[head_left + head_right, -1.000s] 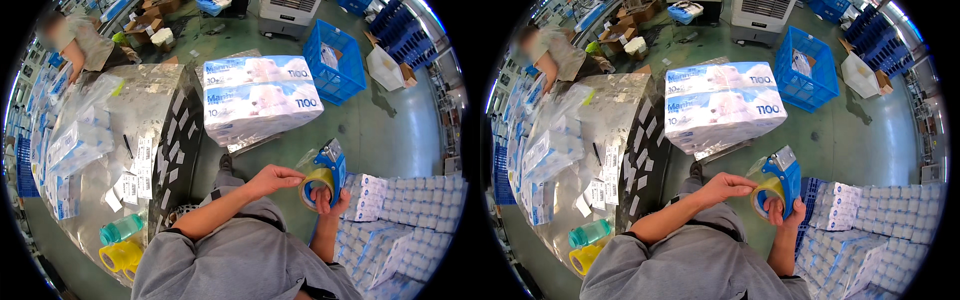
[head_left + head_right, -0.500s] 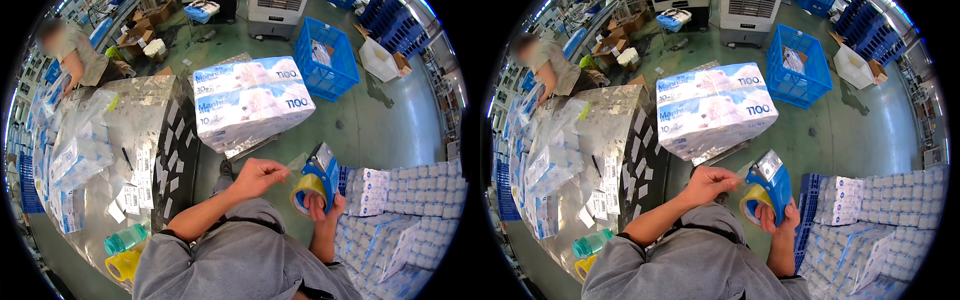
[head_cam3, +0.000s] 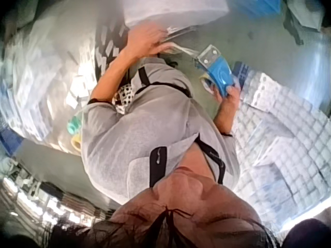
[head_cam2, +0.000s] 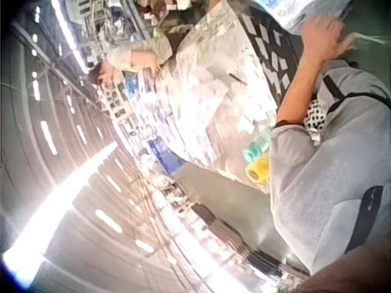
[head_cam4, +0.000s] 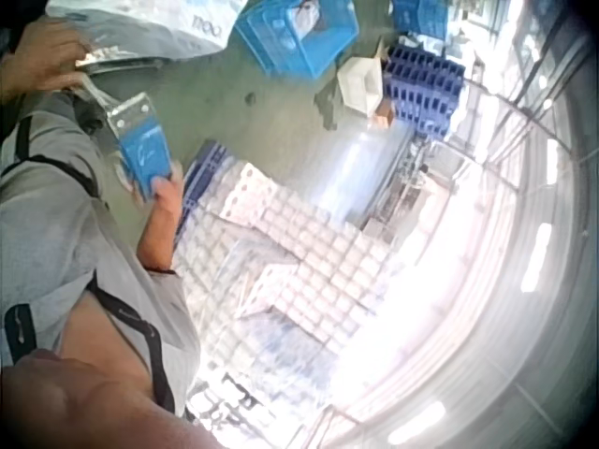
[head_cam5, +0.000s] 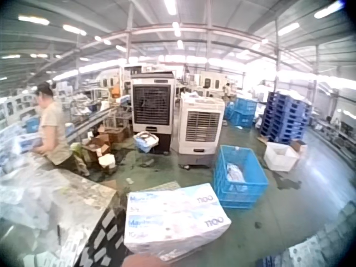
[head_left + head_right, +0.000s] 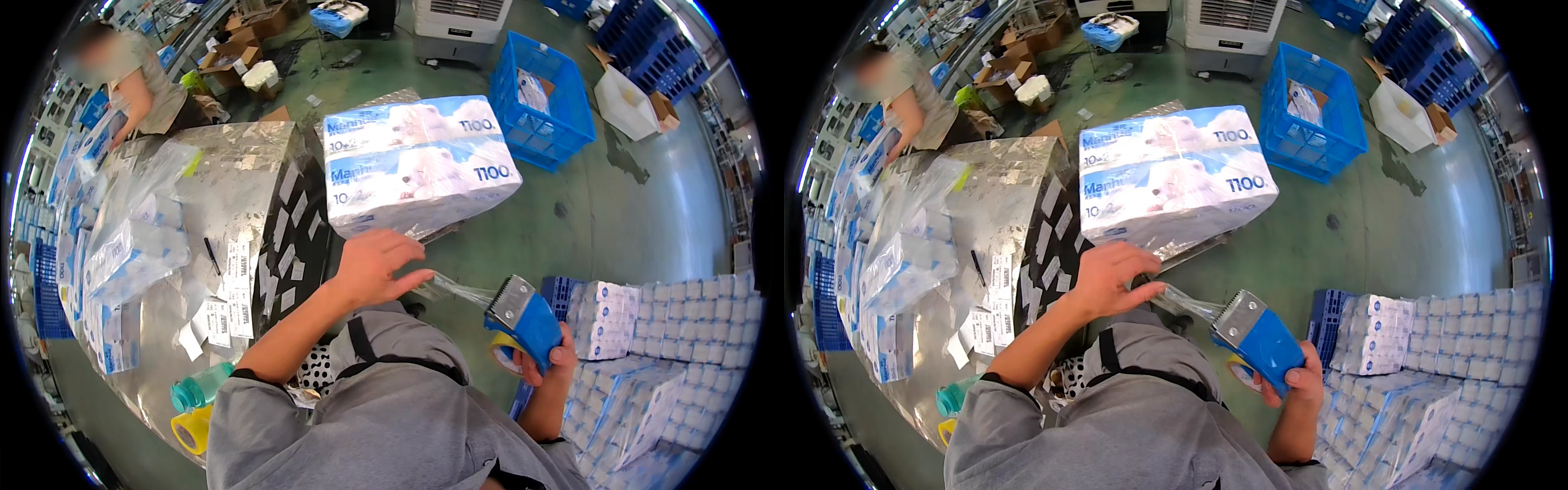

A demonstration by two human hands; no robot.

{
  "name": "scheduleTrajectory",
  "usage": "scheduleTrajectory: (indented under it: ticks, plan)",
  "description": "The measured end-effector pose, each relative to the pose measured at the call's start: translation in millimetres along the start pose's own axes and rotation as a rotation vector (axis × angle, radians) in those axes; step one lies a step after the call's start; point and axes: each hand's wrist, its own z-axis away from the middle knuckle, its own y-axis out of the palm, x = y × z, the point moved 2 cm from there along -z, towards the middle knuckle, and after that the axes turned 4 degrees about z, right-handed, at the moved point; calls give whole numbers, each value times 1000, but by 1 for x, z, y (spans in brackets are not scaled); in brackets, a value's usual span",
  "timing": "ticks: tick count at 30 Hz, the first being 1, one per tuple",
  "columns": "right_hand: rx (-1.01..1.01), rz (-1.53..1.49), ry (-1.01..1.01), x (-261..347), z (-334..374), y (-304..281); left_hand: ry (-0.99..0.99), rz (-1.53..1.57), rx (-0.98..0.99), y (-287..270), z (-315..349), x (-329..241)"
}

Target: The person wraps stacks of white tissue paper packs in clear plastic bags and seals them using a handheld tape dispenser. The sealed packages are then placed into a blue plastic crate.

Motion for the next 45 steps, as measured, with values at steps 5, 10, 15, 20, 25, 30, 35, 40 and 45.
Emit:
scheduleTrajectory:
  ticks: [5, 10, 15, 20, 25, 30, 35, 40, 45]
  plan:
    - [43, -228, -112, 25, 4, -14, -841, 1251, 241, 42, 29, 5]
    - [231, -266, -150, 41, -2, -20, -860, 1548, 446, 97, 34, -15]
    - [276, -379, -168, 49, 0, -14, -947, 1761, 851, 148, 34, -49]
    - [281, -478, -190, 44, 2, -21, -792, 1922, 1229, 174, 34, -82]
    - [269, -555, -202, 30, 6, -26, -773, 2086, 1254, 177, 22, -118]
    - [255, -574, -211, 28, 13, -35, -985, 2027, 973, 168, 10, -111]
    - [258, -568, -217, 30, 15, -44, -957, 1726, 693, 122, -2, -85]
    - [236, -498, -171, 43, 28, -56, -946, 1626, 352, 66, 6, -45]
    - [9, -266, -121, 53, 37, -39, -869, 1288, 244, 12, 4, -20]
